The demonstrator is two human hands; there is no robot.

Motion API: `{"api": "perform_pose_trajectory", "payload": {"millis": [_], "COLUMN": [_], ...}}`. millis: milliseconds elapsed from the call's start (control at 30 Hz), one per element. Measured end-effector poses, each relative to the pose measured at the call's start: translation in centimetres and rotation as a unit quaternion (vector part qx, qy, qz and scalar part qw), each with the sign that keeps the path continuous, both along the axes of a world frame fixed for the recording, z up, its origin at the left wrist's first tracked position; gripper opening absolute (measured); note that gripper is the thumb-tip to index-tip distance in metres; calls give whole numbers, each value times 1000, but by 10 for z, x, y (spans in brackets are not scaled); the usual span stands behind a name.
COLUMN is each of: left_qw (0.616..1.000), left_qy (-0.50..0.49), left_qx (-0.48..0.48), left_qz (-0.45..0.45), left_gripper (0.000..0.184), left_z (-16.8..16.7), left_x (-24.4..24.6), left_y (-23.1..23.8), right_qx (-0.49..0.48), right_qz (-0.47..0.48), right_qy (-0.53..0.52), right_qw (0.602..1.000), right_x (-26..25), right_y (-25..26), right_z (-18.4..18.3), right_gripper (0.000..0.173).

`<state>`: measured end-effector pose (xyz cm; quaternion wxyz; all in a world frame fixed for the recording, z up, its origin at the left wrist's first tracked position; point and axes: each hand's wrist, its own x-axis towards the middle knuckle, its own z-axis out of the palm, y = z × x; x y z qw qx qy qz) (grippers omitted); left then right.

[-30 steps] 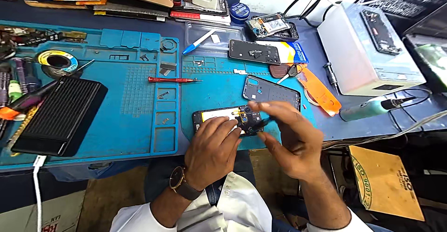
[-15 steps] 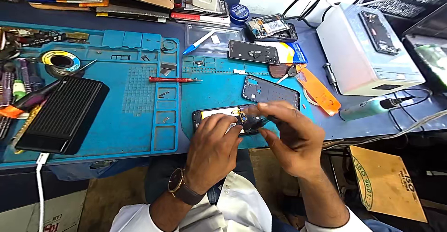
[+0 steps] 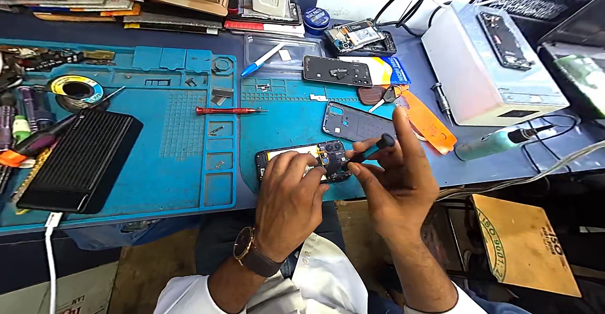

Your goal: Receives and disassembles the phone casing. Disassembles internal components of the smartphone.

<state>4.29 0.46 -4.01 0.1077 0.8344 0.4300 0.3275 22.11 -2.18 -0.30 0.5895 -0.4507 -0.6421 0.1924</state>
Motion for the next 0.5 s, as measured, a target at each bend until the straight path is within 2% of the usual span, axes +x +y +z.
{"api": "perform_pose_trajectory", "payload": {"millis": [133, 300, 433, 500], "left_qw": [999, 996, 997, 998], "left_qy": [-52, -88, -66, -33], "left_qx": [-3, 2, -4, 5], "left_qz": [-6, 16, 43, 46], "left_gripper": [14, 14, 45, 43], "left_z": [4, 10, 11, 3], "left_x": [6, 6, 5, 2], "left_y": [1, 8, 13, 12], "right_qx": [21, 13, 20, 39], "right_qz": [-15, -61, -42, -55], "right_qy": [66, 65, 49, 18], "right_qw": [997, 996, 998, 998], "right_x": [-3, -3, -6, -6], "right_y": [-5, 2, 18, 33], "right_z": [4, 2, 0, -1], "right_gripper": [69, 73, 72, 71]}}
